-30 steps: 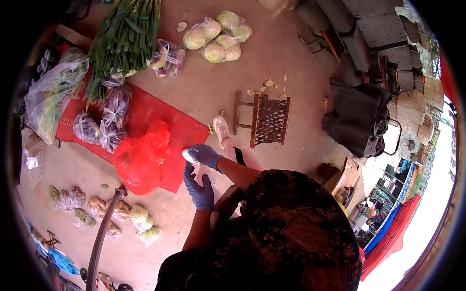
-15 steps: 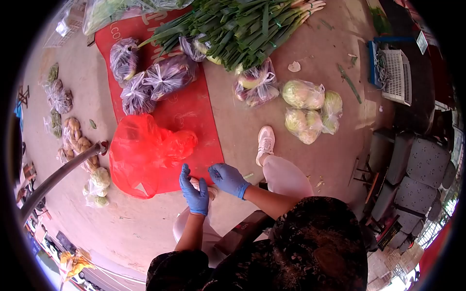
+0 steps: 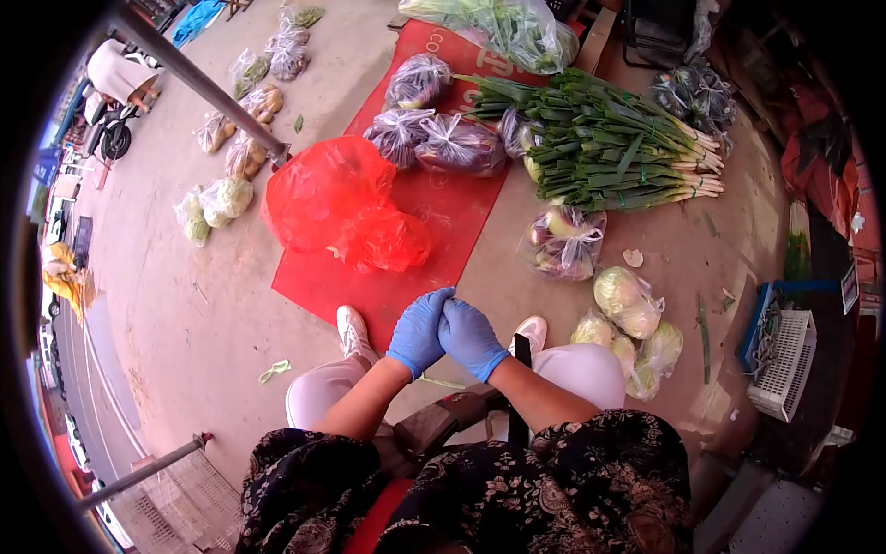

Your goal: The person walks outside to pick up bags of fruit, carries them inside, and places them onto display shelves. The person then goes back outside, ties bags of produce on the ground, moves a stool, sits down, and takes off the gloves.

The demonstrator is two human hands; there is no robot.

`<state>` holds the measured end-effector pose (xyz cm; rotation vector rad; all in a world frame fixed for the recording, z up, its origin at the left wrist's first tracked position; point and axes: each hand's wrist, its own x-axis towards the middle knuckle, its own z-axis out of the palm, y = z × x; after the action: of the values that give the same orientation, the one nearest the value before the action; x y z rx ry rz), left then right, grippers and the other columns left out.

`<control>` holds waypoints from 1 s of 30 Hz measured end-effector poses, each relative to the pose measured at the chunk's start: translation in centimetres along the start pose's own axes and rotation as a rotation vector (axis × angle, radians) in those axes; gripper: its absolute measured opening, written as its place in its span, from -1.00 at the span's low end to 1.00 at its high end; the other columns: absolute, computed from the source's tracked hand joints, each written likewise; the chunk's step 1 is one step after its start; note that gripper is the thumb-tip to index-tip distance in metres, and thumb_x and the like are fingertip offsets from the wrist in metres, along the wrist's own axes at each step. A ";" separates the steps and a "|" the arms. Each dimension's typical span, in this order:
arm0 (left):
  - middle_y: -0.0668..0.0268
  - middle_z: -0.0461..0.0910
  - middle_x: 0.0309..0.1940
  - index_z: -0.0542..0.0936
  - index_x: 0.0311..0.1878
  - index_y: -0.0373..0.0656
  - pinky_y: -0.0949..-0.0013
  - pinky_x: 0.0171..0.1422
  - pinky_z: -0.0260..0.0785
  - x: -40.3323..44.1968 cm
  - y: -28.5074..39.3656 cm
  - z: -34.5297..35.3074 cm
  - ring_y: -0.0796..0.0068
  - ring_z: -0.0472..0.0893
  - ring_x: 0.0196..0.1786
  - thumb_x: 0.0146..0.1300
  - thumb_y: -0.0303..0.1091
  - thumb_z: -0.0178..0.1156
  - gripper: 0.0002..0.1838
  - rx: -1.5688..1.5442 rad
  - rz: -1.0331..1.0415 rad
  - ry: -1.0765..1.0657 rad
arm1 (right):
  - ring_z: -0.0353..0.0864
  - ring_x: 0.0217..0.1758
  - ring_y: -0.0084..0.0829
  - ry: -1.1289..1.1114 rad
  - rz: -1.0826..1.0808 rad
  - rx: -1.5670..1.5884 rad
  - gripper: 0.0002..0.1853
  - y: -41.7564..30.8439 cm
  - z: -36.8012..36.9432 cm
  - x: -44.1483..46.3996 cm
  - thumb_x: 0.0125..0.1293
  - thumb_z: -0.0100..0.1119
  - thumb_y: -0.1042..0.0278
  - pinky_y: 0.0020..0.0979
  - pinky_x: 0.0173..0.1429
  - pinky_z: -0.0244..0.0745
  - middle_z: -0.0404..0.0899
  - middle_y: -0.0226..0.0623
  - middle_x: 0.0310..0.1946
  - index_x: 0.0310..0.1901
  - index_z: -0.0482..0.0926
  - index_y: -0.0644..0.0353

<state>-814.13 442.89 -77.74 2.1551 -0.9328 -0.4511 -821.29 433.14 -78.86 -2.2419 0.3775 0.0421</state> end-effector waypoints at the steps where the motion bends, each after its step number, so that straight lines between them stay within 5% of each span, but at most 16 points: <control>1: 0.03 0.52 -0.13 0.43 0.03 -0.20 0.16 0.06 0.34 -1.5 -0.1 0.5 0.02 0.50 -0.06 0.01 -0.38 0.13 -0.56 -0.004 0.069 0.081 | 0.51 -0.32 0.09 -0.006 -0.013 -0.020 -0.81 -0.2 0.6 -1.2 0.22 -0.07 0.33 -0.07 -0.27 0.42 0.52 0.09 -0.39 -0.37 0.45 0.29; 8: 0.07 0.52 -0.09 0.43 0.05 -0.20 0.19 0.08 0.36 -15.8 2.8 1.4 0.11 0.52 -0.03 0.05 -0.31 0.19 -0.54 -0.058 -0.103 0.161 | 0.59 -0.31 -0.10 -0.204 -0.120 0.105 -0.73 -1.2 -0.4 -10.5 0.24 0.05 0.19 -0.26 -0.22 0.45 0.58 -0.04 -0.39 -0.25 0.58 0.22; 13: 0.15 0.52 -0.03 0.41 0.10 -0.21 0.27 0.12 0.35 -19.8 -0.2 -3.5 0.28 0.52 0.00 0.03 -0.38 0.26 -0.49 -0.056 -0.258 0.325 | 0.57 -0.34 -0.13 -0.198 -0.085 0.237 -0.75 -2.7 -2.2 -8.2 0.22 0.09 0.17 -0.30 -0.24 0.44 0.58 -0.06 -0.41 -0.29 0.58 0.20; 15: 0.09 0.48 0.02 0.41 0.08 -0.20 0.22 0.17 0.30 -20.1 -2.3 -5.9 0.17 0.47 0.06 0.03 -0.36 0.23 -0.51 0.023 -0.313 0.401 | 0.56 -0.34 -0.12 -0.172 -0.158 0.148 -0.73 -3.5 -3.1 -6.0 0.22 0.08 0.15 -0.31 -0.24 0.44 0.57 -0.07 -0.43 -0.31 0.57 0.21; 22: -0.07 0.14 0.30 0.44 0.10 0.05 0.12 0.34 0.12 -14.9 -9.1 -10.9 -0.04 0.19 0.31 -0.10 -0.33 0.30 -0.42 0.488 -0.507 0.465 | 0.55 -0.29 -0.05 -0.151 -0.221 -0.055 -0.77 -1.3 -3.4 1.5 0.21 0.05 0.18 -0.18 -0.23 0.44 0.57 -0.06 -0.38 -0.38 0.55 0.18; 30: 0.35 -0.25 0.46 0.47 0.15 0.16 -0.05 0.43 -0.19 -1.9 -23.4 -12.0 0.16 -0.19 0.48 0.20 -0.20 0.09 -0.59 1.120 -0.434 0.112 | 0.56 -0.24 -0.14 -0.380 -0.425 -0.171 -0.77 -2.2 -3.1 1.6 0.19 0.09 0.15 -0.17 -0.15 0.46 0.54 -0.13 -0.34 -0.30 0.55 0.14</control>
<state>-797.40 461.12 -87.01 3.3834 -0.7031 0.0566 -819.46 431.69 -75.50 -2.3711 -0.3179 0.2791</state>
